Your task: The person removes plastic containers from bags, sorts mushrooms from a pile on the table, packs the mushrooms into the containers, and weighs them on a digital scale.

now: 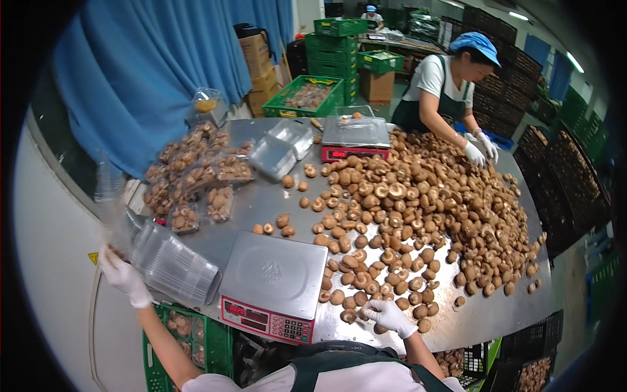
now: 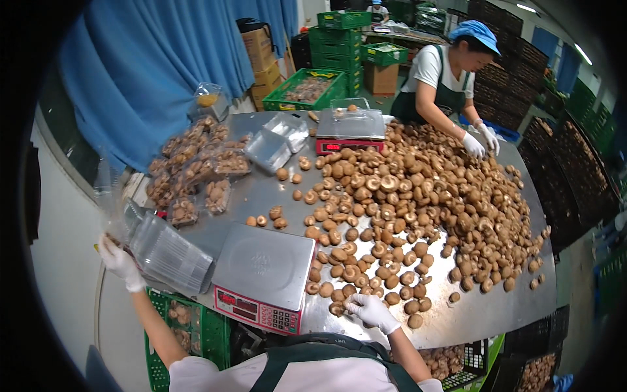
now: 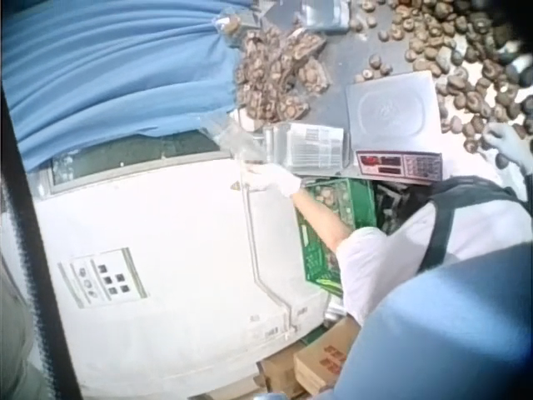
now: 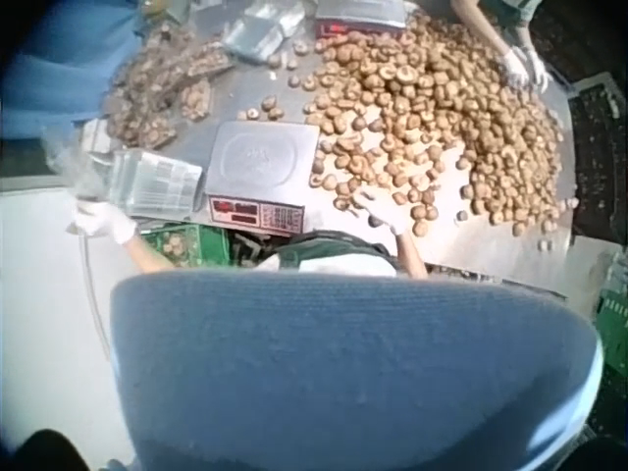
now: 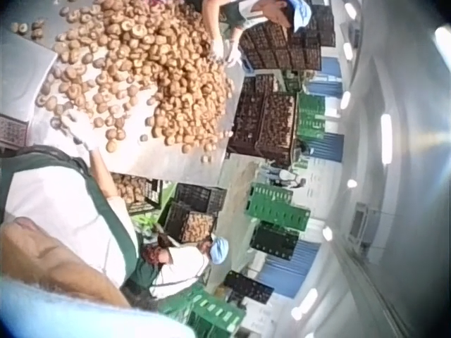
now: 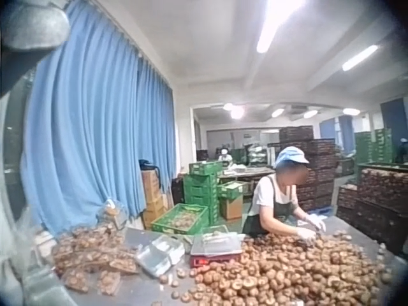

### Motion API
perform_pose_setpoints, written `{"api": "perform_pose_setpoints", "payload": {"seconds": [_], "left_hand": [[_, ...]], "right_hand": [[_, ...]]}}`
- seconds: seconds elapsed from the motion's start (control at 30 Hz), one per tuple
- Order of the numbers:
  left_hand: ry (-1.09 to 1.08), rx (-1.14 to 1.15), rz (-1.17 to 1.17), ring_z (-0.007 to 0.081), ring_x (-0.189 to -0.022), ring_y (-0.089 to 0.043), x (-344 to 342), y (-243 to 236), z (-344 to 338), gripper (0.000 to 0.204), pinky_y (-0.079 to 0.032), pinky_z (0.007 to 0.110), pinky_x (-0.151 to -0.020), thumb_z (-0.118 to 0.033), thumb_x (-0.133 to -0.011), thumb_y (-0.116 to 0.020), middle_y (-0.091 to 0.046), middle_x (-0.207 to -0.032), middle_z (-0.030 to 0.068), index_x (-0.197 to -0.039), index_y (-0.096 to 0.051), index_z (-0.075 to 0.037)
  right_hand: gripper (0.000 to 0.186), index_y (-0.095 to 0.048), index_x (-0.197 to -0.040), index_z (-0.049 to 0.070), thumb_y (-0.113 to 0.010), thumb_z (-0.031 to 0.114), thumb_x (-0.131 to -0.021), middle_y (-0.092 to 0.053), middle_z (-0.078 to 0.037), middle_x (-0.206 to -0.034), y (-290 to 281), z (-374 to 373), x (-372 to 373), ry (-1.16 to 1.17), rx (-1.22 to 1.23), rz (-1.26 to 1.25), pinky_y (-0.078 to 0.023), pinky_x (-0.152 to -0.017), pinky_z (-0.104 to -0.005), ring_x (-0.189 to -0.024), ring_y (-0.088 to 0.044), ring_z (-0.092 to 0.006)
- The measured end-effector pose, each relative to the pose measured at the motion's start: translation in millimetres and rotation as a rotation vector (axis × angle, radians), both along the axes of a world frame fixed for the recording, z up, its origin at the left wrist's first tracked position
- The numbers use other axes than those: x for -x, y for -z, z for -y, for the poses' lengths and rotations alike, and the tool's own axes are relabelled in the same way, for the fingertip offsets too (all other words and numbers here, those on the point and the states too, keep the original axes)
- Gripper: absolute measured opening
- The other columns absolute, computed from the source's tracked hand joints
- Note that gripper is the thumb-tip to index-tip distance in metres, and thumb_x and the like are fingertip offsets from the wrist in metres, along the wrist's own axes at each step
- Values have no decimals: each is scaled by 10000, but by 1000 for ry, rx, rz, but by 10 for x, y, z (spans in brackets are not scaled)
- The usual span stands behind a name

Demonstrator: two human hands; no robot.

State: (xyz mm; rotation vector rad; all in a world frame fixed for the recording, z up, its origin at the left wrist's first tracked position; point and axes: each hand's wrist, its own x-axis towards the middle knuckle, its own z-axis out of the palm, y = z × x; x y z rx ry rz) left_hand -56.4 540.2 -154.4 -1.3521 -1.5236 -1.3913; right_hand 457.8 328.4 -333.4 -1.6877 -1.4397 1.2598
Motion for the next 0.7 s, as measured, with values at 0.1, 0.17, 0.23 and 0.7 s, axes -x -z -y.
{"api": "perform_pose_setpoints", "payload": {"seconds": [0.1, 0.17, 0.23, 0.7], "left_hand": [[486, 251, -134, 282, -793, -603, -955, 381, 307, 158, -473, 362, -698, -49, -877, -521, -639, -928, 144, -993, -613, 7], [561, 440, -364, 289, -796, -599, -1308, 892, 481, 147, -467, 382, -700, -18, -842, -524, -637, -918, 130, -954, -618, -13], [598, 806, -346, 290, -803, -585, -1351, 1555, 705, 165, -446, 392, -715, 2, -792, -544, -626, -898, 110, -937, -609, -42], [709, 806, -82, 305, -934, -596, -2346, 1276, 947, 227, -467, 358, -821, -22, -807, -594, -622, -1004, 156, -1033, -611, -8]], "right_hand": [[263, -641, -920, 72, -559, 319, -882, -630, -104, -693, -43, 83, -106, -1, 44, 17, -483, -615, -318, -641, -619, -197], [268, -637, -901, 75, -557, 330, -875, -635, -126, -717, -57, 161, -127, 23, -93, 56, -486, -621, -349, -642, -624, -249], [268, -645, -947, 73, -563, 320, -883, -652, -145, -777, -129, 207, -167, -14, -12, 117, -492, -639, -325, -692, -644, -246], [632, -272, -1420, 140, -517, 339, -872, -575, -210, -1177, 36, -230, -1403, 213, -182, 232, -462, -909, -402, -1031, -592, -324]]}}
